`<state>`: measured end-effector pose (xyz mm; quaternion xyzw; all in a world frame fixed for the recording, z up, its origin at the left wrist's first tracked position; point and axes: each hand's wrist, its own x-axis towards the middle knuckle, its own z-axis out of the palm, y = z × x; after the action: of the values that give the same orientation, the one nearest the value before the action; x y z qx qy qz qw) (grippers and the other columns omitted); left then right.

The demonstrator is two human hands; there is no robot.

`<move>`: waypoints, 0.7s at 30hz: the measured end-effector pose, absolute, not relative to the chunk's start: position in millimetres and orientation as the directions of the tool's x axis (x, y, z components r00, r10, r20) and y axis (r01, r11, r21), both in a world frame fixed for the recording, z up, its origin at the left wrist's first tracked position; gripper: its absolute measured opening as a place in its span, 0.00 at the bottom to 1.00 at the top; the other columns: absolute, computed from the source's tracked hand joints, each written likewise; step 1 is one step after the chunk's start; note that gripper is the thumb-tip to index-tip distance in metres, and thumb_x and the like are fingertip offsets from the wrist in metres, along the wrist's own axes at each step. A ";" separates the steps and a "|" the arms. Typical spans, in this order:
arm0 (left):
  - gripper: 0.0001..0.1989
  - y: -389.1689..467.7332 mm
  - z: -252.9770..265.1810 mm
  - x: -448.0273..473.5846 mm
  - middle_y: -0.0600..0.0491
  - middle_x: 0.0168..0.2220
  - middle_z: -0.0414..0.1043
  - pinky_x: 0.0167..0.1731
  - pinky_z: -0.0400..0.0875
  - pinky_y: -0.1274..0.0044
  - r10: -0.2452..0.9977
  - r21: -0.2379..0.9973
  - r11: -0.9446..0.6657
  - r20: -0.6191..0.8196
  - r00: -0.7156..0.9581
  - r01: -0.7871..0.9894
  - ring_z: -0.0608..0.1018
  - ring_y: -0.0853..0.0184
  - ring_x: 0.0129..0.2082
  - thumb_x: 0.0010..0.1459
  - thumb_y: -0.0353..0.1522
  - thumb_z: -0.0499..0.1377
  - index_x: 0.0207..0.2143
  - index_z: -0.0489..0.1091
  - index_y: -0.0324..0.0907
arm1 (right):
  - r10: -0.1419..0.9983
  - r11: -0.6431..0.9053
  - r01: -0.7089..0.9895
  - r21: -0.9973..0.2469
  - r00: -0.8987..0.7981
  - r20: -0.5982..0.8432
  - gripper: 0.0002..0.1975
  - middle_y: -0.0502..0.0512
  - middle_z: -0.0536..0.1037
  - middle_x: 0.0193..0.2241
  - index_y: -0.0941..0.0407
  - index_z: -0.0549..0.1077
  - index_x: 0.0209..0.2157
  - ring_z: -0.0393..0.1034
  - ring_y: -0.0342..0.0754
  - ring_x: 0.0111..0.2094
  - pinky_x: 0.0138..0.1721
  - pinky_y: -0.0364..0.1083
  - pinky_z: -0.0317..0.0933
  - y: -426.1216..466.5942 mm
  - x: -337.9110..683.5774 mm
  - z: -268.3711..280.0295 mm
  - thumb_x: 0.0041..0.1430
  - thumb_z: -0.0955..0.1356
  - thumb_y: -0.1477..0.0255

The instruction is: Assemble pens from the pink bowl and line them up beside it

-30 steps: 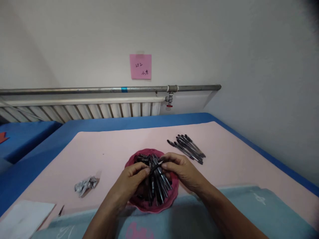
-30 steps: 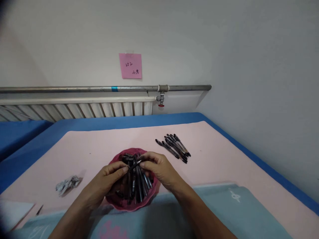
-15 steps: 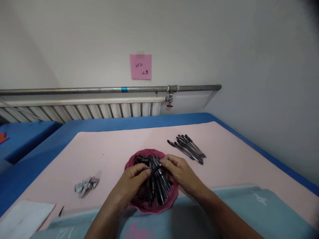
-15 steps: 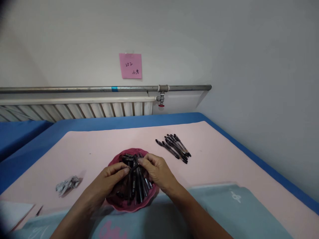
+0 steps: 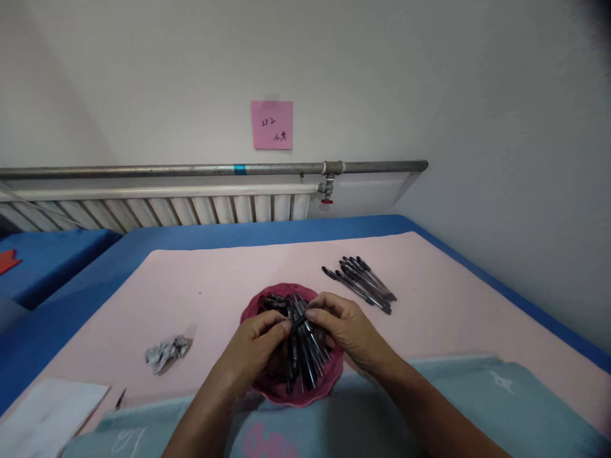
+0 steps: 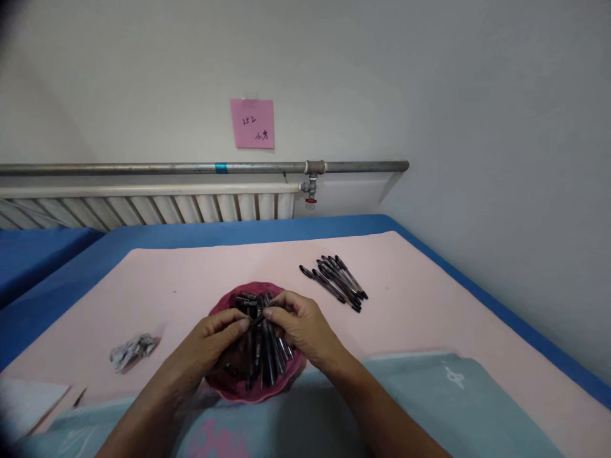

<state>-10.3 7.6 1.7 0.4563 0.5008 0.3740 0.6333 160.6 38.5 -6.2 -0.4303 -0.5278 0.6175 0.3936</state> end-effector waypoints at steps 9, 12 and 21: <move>0.13 8.3 -2.3 -13.9 0.61 0.18 0.59 0.20 0.54 0.80 0.940 0.963 0.261 -0.268 0.211 0.062 0.60 0.76 0.16 0.50 0.42 0.57 0.27 0.68 0.40 | 0.938 -0.135 -0.025 -0.991 -0.327 -0.119 0.08 0.42 0.62 0.15 0.57 0.68 0.25 0.53 0.35 0.14 0.15 0.37 0.47 38.5 160.3 -6.3 0.48 0.69 0.66; 0.12 8.2 -4.4 -15.6 0.61 0.19 0.60 0.21 0.56 0.80 0.946 0.969 0.237 -0.247 0.210 0.074 0.61 0.75 0.17 0.51 0.41 0.56 0.28 0.68 0.41 | 0.921 -0.147 -0.013 -0.989 -0.367 -0.133 0.08 0.42 0.64 0.15 0.57 0.70 0.27 0.55 0.36 0.14 0.15 0.38 0.48 39.5 162.1 -5.2 0.48 0.69 0.67; 0.11 8.0 0.4 -19.2 0.58 0.23 0.65 0.25 0.61 0.80 0.978 0.965 0.029 -0.081 0.191 0.261 0.67 0.72 0.23 0.54 0.38 0.53 0.28 0.70 0.41 | 0.936 -0.160 -0.043 -0.986 -0.324 -0.138 0.09 0.42 0.65 0.16 0.57 0.70 0.28 0.53 0.35 0.13 0.14 0.37 0.48 37.8 162.7 -5.2 0.46 0.69 0.67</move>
<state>-19.2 8.0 0.4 0.5941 0.5215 0.3639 0.4925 162.7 37.8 -5.2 -0.4315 -0.5174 0.6278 0.3900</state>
